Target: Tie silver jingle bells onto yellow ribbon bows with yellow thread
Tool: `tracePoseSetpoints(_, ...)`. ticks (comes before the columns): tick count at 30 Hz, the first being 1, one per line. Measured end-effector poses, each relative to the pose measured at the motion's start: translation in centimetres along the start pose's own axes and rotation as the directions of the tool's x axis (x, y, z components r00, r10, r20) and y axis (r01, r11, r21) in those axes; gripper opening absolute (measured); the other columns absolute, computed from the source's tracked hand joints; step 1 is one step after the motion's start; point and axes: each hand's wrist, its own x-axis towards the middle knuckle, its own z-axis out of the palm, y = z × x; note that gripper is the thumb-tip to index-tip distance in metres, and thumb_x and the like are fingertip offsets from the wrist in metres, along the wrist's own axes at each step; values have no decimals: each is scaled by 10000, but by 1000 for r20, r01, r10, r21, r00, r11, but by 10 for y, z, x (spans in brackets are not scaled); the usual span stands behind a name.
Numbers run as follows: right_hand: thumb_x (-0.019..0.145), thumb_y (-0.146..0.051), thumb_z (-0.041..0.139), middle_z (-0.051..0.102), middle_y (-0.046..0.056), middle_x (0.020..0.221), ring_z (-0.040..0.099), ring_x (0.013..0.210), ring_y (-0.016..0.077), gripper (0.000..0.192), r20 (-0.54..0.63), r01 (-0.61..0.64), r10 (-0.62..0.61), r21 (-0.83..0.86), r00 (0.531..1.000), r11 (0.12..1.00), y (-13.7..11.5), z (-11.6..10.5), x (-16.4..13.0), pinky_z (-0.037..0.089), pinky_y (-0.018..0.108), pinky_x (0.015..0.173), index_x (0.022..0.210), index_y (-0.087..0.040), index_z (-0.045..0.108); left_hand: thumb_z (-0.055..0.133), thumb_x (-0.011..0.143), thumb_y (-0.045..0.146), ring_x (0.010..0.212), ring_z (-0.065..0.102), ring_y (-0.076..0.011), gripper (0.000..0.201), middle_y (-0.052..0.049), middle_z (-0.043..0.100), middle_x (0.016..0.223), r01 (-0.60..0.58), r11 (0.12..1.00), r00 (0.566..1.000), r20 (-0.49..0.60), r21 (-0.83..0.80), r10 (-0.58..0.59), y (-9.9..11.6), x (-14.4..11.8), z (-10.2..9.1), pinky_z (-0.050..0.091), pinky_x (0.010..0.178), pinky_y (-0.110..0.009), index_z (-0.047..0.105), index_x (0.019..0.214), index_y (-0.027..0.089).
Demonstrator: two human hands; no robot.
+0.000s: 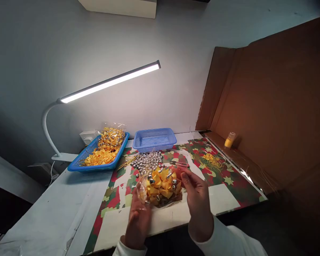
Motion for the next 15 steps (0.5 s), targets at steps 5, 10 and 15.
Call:
tracePoseSetpoints(5,761,-503,686,750,77,973,688,974,282,352,78,-52,55,-40,995,998,-11,-3,6,552,420,888,958,-223,769,856,519,497,1339,406,-366,665,-36,584,1351,-256,892,967,111,371,232,32,-2,19,319,1125,-473,666,1132,322)
tracePoseSetpoints(10,642,-563,757,755,98,918,712,867,274,455,94,-200,198,10,976,980,-4,-11,10,574,403,807,926,-208,772,743,738,386,1040,657,-270,151,-13,753,958,-259,789,940,-43,557,338,31,-2,30,486,966,-395,723,812,256)
tracePoseSetpoints(15,645,-523,765,746,96,949,705,897,235,432,101,-344,340,27,935,939,13,-30,26,574,298,713,923,-193,752,712,739,423,850,714,-239,231,-18,743,873,-57,863,956,-220,503,192,32,5,27,560,689,-320,640,804,213)
